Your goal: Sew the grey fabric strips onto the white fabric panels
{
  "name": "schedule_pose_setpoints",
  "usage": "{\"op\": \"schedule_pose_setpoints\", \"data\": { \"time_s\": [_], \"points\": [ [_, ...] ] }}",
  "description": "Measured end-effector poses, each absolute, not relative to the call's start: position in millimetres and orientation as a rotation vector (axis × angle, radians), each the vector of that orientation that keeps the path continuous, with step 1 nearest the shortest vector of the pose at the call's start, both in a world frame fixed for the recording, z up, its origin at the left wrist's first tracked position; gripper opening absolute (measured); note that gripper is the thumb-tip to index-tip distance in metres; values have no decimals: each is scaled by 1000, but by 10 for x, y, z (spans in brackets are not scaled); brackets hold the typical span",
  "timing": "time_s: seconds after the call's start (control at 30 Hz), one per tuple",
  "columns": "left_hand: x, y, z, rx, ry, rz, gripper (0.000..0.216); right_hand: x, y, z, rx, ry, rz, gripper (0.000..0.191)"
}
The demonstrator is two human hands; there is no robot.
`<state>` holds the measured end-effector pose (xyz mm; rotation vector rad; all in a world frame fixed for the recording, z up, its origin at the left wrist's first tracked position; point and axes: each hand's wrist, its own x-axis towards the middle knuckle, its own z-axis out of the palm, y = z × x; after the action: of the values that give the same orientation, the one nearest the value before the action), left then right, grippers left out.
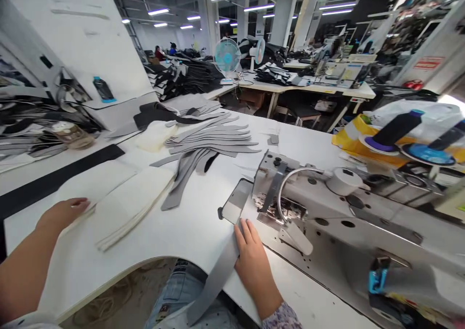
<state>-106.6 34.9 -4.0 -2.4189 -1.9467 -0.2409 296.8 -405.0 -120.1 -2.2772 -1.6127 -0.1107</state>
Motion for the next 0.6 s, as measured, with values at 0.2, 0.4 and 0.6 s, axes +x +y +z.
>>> {"op": "schedule_pose_setpoints", "data": {
  "time_s": [0.2, 0.4, 0.6],
  "points": [
    [-1114, 200, 43, -2633, -1981, -46, 76, 2942, -4108, -1265, -2304, -1653, -258, 67],
    [-949, -64, 325, -2415, -2051, -158, 55, 2573, -4409, -1286, -1938, -2057, -530, 71],
    [-544, -670, 39, -2746, -1245, -137, 56, 2392, -4512, -1361, -1777, -2168, -689, 64]
  ]
}}
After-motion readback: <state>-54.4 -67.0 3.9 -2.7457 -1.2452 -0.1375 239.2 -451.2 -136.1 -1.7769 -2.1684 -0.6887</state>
